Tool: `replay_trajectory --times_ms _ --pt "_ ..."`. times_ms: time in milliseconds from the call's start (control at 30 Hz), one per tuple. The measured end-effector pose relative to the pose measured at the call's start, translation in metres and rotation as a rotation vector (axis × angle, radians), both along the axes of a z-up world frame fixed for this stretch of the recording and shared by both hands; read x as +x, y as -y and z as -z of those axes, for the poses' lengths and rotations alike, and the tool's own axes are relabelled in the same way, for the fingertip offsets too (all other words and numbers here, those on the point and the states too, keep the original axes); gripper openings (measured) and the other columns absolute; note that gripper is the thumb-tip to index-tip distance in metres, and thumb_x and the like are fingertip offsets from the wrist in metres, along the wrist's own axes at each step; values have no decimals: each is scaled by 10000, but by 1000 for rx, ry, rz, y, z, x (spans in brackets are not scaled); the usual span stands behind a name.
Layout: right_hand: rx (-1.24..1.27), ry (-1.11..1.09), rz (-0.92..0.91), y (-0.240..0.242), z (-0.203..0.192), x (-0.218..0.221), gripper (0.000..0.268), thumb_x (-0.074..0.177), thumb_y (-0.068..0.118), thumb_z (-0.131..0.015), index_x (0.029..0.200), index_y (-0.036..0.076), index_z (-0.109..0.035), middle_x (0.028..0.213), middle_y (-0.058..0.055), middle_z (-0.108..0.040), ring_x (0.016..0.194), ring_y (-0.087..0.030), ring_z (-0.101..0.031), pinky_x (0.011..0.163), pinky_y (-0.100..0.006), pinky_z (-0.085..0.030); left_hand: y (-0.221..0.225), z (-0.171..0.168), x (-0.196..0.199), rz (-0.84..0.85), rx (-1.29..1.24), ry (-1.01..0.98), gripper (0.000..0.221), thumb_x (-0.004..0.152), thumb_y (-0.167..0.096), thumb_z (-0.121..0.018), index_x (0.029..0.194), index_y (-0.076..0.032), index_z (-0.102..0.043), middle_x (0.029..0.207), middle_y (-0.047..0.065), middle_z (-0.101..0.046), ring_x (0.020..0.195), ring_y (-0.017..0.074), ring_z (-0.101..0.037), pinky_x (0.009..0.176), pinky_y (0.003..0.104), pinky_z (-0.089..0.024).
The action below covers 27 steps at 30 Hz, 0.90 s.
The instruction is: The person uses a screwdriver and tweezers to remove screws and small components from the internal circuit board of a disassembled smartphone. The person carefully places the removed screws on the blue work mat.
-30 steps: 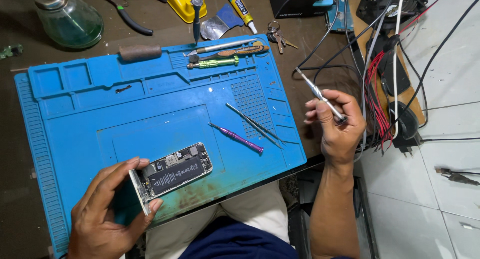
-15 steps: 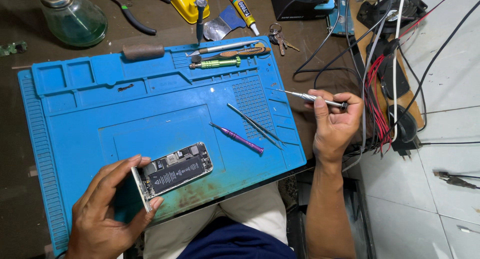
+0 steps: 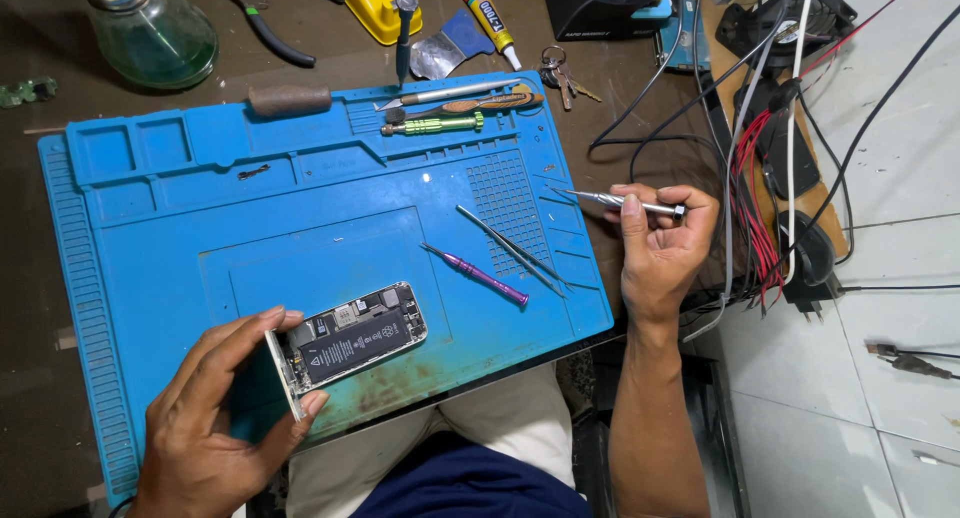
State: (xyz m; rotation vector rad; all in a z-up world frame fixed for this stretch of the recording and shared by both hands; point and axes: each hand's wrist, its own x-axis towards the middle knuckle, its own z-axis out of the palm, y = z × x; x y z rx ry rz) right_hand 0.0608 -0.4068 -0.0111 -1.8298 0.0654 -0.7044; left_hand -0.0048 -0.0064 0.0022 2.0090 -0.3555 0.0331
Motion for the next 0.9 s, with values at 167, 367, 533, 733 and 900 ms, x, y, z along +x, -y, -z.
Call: replay_trajectory --times_ms 167,367,533,733,900 --pt "7 -2 0 1 1 1 268 1055 59 -628 1155 79 -379 1044 -265 -690 1039 -290 -720 825 -320 -649 0 1 2 1 4 11 729 808 -193 -761 1469 -57 -487 1374 186 -606 1346 328 -604 1036 446 -690" --pt "15 -4 -7 0 0 0 268 1055 60 -629 1154 82 -381 1041 -268 -691 1034 -291 -720 826 -322 -650 1 0 2 -7 11 37 726 806 -198 -769 1463 -45 -497 1363 184 -626 1329 315 -622 1024 423 -680" --pt "9 -3 -7 0 0 0 264 1057 45 -621 1152 77 -376 1040 -270 -694 1026 -296 -722 818 -327 -652 0 2 2 -4 7 26 728 808 -206 -765 1464 -49 -493 1368 186 -619 1342 323 -613 1019 431 -690" --pt "26 -5 -10 0 -1 -1 276 1052 45 -631 1156 76 -377 1043 -277 -692 1028 -296 -722 825 -332 -657 1 1 2 -3 3 49 715 813 -194 -766 1456 -35 -498 1363 189 -625 1338 315 -619 1029 427 -679" --pt "40 -14 -16 0 -2 -1 275 1049 49 -632 1153 80 -379 1049 -283 -688 1033 -293 -717 828 -324 -652 1 0 2 -7 14 26 726 808 -197 -767 1464 -46 -495 1364 181 -624 1345 316 -609 1034 431 -679"
